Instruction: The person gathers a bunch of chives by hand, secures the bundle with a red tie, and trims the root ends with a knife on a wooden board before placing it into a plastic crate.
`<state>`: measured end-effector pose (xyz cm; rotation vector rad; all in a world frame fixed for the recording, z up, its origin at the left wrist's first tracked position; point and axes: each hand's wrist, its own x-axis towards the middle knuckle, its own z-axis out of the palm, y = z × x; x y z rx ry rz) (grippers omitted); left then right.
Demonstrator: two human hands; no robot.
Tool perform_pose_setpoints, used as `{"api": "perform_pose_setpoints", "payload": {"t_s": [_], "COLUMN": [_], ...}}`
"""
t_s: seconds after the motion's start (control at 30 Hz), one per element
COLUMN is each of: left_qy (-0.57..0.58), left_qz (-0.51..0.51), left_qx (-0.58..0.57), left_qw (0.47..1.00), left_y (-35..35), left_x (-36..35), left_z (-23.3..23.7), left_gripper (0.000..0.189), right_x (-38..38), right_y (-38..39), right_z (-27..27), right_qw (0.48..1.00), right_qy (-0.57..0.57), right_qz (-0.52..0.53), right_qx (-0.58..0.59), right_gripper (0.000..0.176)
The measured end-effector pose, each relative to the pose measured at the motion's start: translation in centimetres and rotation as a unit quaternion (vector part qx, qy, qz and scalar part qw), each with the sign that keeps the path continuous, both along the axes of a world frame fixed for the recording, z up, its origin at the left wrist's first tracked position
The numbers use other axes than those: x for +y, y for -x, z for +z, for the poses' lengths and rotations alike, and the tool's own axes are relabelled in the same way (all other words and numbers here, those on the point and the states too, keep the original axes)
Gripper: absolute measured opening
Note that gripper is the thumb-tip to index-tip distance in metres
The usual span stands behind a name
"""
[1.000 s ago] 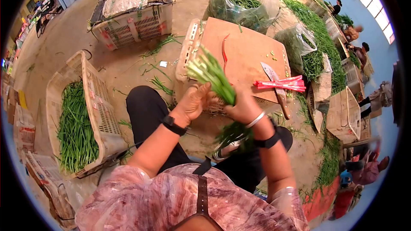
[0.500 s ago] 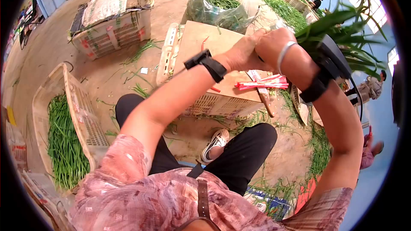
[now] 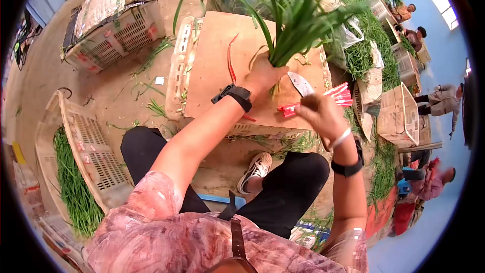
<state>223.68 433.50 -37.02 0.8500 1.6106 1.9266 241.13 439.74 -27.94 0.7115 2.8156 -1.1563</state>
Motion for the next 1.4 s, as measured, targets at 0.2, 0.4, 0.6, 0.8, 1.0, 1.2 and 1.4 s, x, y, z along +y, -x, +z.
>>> {"api": "perform_pose_setpoints", "payload": {"t_s": [0.2, 0.4, 0.6, 0.8, 1.0, 1.2, 1.4], "left_qy": [-0.004, 0.264, 0.022, 0.007, 0.001, -0.084, -0.123], "left_qz": [-0.194, -0.210, -0.347, -0.413, -0.428, -0.352, -0.312], "left_qx": [0.067, 0.124, -0.337, -0.315, -0.329, -0.580, -0.632], "left_qw": [0.979, 0.933, 0.875, 0.854, 0.842, 0.730, 0.699], "left_y": [-0.9, -2.0, 0.4, -3.7, -4.7, -7.0, -8.5], "left_x": [1.9, -2.5, -6.4, -7.5, -7.5, -7.0, -6.6], "left_z": [1.5, 4.8, 3.4, 1.5, 1.1, -3.0, -3.8], "left_gripper": [0.029, 0.051, 0.044, 0.042, 0.035, 0.030, 0.032], "right_x": [3.4, 2.8, 1.7, -0.9, -1.0, 1.5, -3.9], "right_y": [5.1, 6.6, 5.3, 5.0, 5.0, 3.1, -2.8], "right_z": [-5.3, -10.5, -6.5, -4.9, -6.0, -7.2, -4.0], "right_qw": [0.858, 0.674, 0.644, 0.700, 0.759, 0.945, 0.956], "right_qy": [0.473, 0.638, 0.664, 0.602, 0.542, 0.242, 0.008], "right_qz": [-0.156, -0.251, -0.231, -0.215, -0.200, -0.205, -0.159], "right_qx": [0.130, 0.275, 0.302, 0.319, 0.301, 0.083, 0.245], "right_gripper": [0.037, 0.021, 0.010, 0.012, 0.022, 0.046, 0.021]}}
